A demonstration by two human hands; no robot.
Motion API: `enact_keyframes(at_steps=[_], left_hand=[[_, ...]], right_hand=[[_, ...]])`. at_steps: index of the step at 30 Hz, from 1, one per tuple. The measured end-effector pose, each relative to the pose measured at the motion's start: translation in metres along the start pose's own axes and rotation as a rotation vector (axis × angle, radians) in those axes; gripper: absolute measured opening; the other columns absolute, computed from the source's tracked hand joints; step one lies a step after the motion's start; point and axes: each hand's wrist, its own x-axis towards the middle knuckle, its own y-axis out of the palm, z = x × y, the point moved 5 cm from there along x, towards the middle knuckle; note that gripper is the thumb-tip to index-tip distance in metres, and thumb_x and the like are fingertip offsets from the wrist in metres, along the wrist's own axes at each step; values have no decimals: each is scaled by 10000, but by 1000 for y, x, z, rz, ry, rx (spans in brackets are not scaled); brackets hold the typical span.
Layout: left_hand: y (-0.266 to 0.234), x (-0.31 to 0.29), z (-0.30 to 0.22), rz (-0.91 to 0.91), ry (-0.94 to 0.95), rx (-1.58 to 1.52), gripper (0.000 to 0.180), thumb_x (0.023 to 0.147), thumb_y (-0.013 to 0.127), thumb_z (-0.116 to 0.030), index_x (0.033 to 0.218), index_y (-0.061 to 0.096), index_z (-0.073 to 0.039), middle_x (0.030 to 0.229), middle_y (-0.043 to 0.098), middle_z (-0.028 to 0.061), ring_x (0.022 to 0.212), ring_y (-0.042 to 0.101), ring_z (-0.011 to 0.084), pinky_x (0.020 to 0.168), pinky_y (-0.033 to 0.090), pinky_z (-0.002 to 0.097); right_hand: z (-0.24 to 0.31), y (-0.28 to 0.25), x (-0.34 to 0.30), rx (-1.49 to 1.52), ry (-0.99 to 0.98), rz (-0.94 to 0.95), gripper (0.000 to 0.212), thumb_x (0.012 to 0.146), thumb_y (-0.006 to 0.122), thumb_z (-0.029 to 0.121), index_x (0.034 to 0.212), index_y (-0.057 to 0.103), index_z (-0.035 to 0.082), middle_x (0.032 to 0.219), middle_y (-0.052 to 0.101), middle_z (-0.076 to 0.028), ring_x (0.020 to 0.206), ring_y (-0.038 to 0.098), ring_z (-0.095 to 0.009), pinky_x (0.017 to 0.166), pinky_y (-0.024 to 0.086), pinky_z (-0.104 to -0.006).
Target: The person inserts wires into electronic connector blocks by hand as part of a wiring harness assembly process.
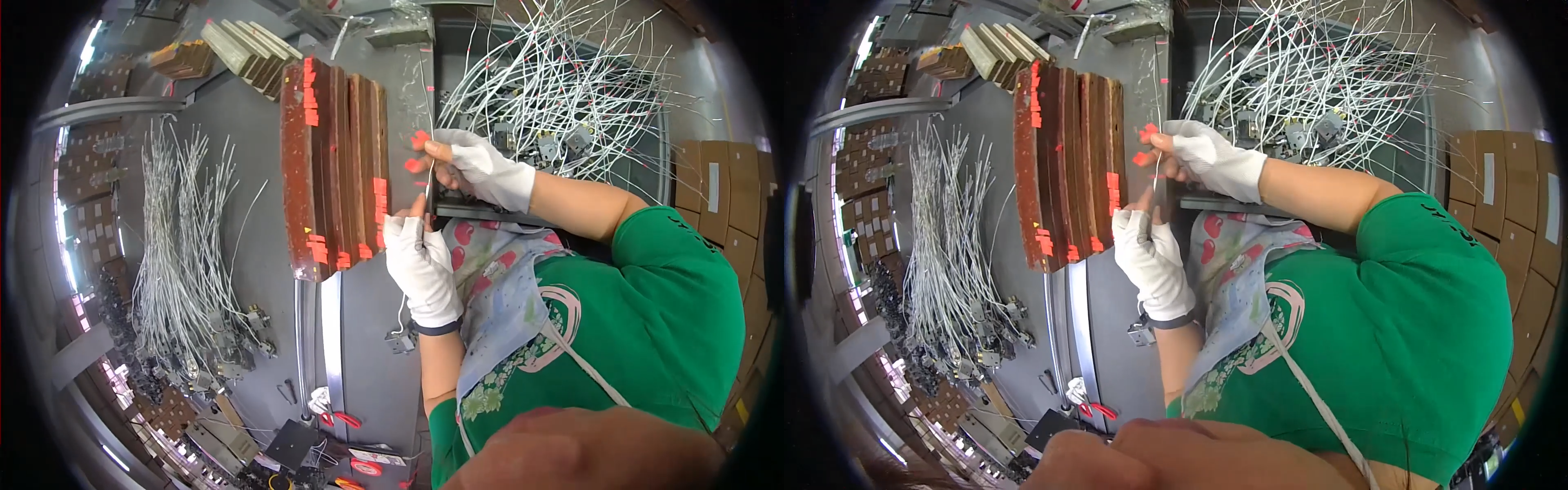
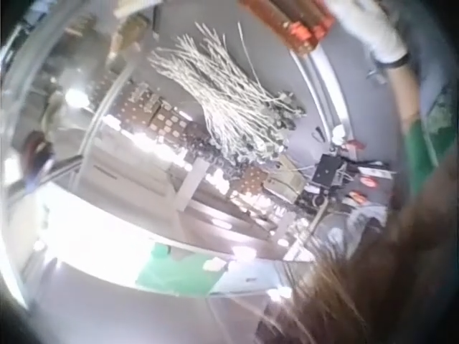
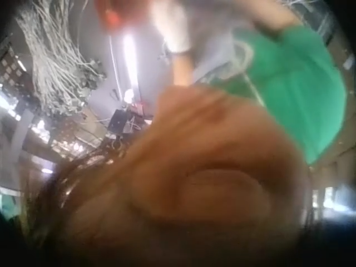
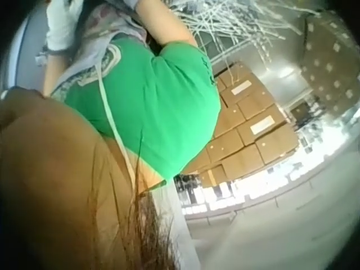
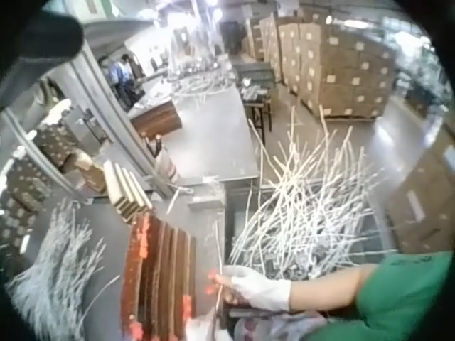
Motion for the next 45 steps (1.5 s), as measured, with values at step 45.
enact_keyframes(at_steps=[45], left_hand=[[-53, -23, -27, -190, 59, -218, 172, 753, 631, 7, 926, 638, 4, 796, 547, 95, 711, 535, 202, 647, 436, 277]], right_hand=[[17, 50, -68, 43, -475, 149, 559, 662, 722, -49, 1079, 357, 25, 971, 433, -63, 836, 575, -143, 763, 453, -264]])
